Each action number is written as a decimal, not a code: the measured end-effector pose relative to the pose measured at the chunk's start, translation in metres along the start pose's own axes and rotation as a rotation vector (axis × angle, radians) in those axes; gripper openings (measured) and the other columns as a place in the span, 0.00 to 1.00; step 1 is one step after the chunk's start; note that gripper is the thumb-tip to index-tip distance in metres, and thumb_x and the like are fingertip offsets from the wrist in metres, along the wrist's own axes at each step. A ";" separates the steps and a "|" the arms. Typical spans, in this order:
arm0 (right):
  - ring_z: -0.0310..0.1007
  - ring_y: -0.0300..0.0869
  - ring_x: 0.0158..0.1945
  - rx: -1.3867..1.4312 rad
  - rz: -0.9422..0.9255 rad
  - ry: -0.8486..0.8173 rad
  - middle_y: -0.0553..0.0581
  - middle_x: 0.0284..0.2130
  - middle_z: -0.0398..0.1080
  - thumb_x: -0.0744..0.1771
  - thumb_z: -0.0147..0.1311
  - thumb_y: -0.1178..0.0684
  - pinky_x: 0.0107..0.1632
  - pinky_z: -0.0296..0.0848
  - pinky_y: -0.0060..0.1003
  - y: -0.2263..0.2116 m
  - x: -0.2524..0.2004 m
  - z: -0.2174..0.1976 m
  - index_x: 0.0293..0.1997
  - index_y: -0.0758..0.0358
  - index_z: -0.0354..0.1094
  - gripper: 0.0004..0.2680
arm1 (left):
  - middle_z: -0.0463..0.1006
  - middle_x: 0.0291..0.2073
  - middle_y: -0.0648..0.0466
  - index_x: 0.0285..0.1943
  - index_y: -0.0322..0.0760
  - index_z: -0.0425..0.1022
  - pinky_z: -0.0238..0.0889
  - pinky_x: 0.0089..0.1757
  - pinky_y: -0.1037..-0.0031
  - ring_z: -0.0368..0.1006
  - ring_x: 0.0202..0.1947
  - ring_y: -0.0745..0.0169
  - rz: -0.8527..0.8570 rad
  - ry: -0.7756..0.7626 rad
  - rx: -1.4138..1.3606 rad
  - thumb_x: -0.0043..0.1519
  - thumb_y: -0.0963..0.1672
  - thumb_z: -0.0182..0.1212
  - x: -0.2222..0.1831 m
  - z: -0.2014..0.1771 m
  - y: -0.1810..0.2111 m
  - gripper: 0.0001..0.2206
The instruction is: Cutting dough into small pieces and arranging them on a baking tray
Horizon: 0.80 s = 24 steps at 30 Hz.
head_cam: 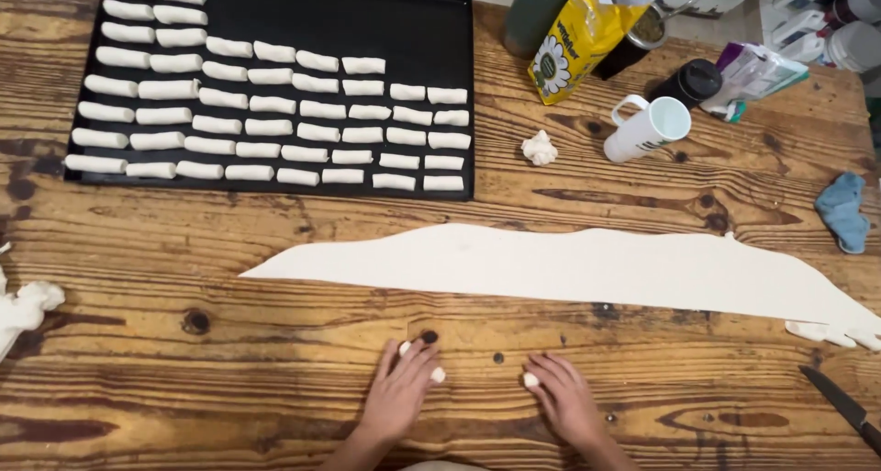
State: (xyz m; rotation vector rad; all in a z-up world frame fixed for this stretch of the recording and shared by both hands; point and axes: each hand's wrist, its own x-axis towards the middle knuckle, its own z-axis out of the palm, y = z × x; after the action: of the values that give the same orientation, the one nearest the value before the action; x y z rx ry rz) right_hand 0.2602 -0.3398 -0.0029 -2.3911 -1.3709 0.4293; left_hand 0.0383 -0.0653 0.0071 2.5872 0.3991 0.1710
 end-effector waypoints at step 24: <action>0.71 0.51 0.45 0.189 -0.332 0.262 0.55 0.40 0.69 0.63 0.65 0.63 0.44 0.66 0.43 0.000 0.582 -0.057 0.48 0.59 0.76 0.11 | 0.79 0.42 0.59 0.54 0.46 0.76 0.65 0.42 0.69 0.73 0.41 0.65 -0.388 -0.115 -0.365 0.63 0.38 0.47 0.472 -0.141 -0.217 0.15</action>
State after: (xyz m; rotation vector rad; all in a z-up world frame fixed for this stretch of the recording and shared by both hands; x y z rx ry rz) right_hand 0.5677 0.1581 -0.0022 -1.9422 -1.4931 0.1420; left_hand 0.4049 0.3279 0.0391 2.1056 0.7413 -0.0394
